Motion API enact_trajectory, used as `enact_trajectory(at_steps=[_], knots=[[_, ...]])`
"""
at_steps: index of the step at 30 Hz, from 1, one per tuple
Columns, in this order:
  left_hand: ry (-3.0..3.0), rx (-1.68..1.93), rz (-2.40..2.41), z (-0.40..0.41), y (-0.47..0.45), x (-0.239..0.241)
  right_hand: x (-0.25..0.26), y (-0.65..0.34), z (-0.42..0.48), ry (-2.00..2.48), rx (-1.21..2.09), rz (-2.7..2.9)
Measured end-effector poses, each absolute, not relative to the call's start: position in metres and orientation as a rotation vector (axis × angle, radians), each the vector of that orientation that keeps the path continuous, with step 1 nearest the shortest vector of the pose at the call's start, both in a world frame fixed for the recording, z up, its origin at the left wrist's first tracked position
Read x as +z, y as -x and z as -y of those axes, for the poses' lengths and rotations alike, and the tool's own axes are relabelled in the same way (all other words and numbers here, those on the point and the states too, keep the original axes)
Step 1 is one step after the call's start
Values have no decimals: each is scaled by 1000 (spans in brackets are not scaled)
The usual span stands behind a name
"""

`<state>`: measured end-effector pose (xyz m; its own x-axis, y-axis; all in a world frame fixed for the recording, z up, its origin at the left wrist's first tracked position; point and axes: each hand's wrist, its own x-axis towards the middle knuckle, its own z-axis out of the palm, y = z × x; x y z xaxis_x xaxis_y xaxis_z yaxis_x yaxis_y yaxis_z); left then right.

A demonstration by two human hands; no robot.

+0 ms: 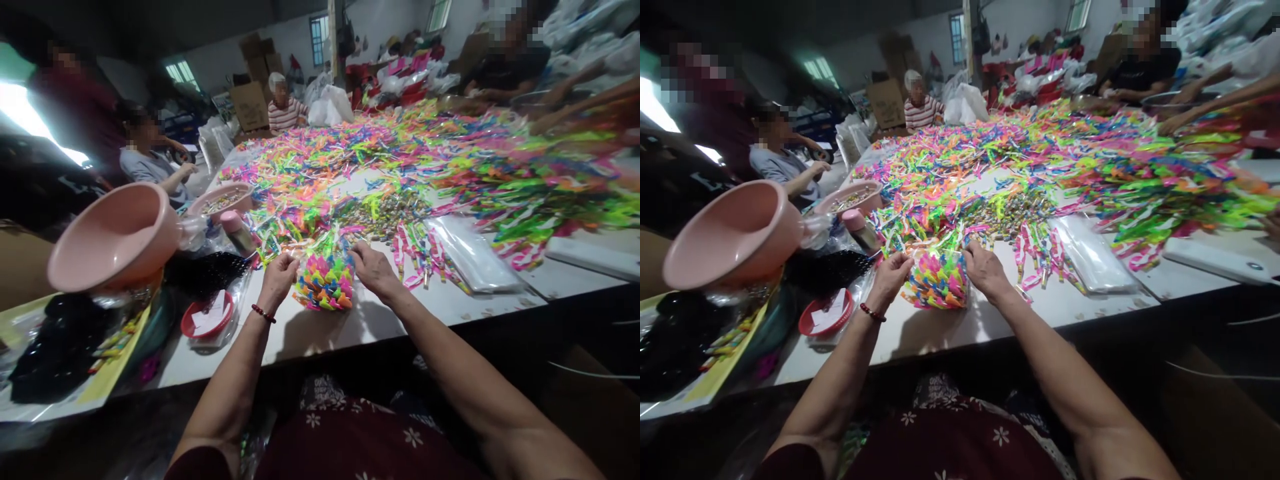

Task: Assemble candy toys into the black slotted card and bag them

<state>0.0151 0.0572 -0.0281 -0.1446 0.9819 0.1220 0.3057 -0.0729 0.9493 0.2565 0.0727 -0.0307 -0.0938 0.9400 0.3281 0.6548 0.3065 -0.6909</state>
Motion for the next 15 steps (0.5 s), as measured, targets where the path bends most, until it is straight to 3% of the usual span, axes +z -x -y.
enact_trajectory(at_steps=[15], knots=[[-1567, 1274, -1571, -9, -27, -10, -31, -272, -54, 1140, 369, 1796]])
